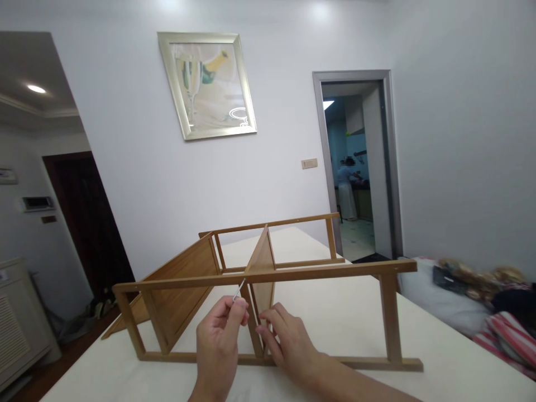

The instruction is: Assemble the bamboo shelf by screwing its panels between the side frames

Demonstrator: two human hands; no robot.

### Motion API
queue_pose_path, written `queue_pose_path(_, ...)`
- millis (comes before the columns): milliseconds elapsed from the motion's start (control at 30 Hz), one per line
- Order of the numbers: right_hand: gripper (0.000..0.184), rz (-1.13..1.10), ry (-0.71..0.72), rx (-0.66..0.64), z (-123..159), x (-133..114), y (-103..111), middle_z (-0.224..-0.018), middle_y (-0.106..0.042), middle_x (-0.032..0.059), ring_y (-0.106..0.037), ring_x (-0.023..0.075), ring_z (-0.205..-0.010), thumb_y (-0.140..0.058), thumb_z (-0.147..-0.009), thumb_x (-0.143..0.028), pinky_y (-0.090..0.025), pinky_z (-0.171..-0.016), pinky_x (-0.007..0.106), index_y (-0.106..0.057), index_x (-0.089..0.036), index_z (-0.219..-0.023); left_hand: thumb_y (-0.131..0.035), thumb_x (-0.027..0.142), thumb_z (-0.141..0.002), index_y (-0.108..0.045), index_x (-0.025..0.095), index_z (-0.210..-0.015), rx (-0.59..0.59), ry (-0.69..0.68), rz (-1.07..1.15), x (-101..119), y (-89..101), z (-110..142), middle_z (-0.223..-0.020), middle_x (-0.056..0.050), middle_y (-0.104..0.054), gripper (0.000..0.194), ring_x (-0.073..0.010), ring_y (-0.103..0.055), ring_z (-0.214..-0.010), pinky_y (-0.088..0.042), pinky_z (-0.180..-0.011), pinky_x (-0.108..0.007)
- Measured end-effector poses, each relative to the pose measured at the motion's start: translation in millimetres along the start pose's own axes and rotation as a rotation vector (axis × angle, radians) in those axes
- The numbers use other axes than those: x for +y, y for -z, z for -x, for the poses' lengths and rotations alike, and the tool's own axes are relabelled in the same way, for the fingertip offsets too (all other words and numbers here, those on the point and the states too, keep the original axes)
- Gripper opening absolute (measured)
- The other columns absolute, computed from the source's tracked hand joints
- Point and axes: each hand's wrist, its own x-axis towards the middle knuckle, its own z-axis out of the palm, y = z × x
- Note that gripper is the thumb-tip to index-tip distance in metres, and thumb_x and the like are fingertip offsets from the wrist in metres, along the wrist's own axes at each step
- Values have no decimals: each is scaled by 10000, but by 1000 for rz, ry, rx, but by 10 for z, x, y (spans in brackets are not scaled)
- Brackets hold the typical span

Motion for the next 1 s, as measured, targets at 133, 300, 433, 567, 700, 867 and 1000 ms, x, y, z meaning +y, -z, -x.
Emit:
queue_pose_path(133,111,10,-16,-97,23,24,-55,-882,-591,22,-570,143,-734,-468,-943,-268,-398,-629,248,-565,-222,-913,-550,498,-830,-503,197,-587,37,-1,-40,23,3,12,-575,36,-476,390,-115,-450,-571,-383,-536,-202)
queue_pose_path(300,66,6,-32,-207,39,20,-69,-861,-584,8,-548,142,-721,-501,-912,-255,-380,-623,250,-555,-218,-910,-553,453,-831,-527,201,-629,44,-93,-171,-23,55,-9,-570,46,-456,324,-115,-435,-547,-364,-525,-213)
queue_pose_path(433,63,-12,-40,-234,31,9,-45,-844,-577,3,-530,138,-707,-494,-908,-242,-367,-617,248,-551,-216,-901,-521,423,-855,-546,206,-661,50,-198,-282,-60,81,-28,-571,49,-478,292,-118,-450,-532,-361,-526,-223)
queue_pose_path(567,61,-26,-38,-226,34,12,-45,-850,-577,3,-523,138,-710,-493,-906,-236,-367,-622,245,-549,-215,-916,-495,357,-872,-552,212,-688,57,-327,-360,-78,89,-29,-586,48,-501,241,-121,-473,-545,-370,-545,-223)
queue_pose_path(700,76,-49,-37,-216,42,18,-52,-854,-576,2,-514,136,-705,-488,-904,-225,-369,-623,241,-549,-216,-949,-477,302,-884,-561,216,-728,42,-445,-406,-109,100,-34,-621,38,-536,197,-135,-508,-588,-386,-592,-235)
queue_pose_path(867,88,-75,-45,-216,43,28,-60,-850,-576,5,-520,139,-716,-477,-913,-232,-380,-637,238,-552,-213,-956,-437,252,-917,-563,217,-807,27,-522,-474,-181,112,-55,-692,19,-562,171,-150,-533,-656,-390,-646,-257)
queue_pose_path(1000,80,-82,-47,-216,47,30,-61,-851,-581,6,-524,139,-720,-482,-913,-232,-384,-642,237,-552,-214,-948,-422,212,-922,-566,213,-858,35,-611,-516,-239,124,-70,-743,-5,-579,158,-170,-549,-712,-396,-688,-279)
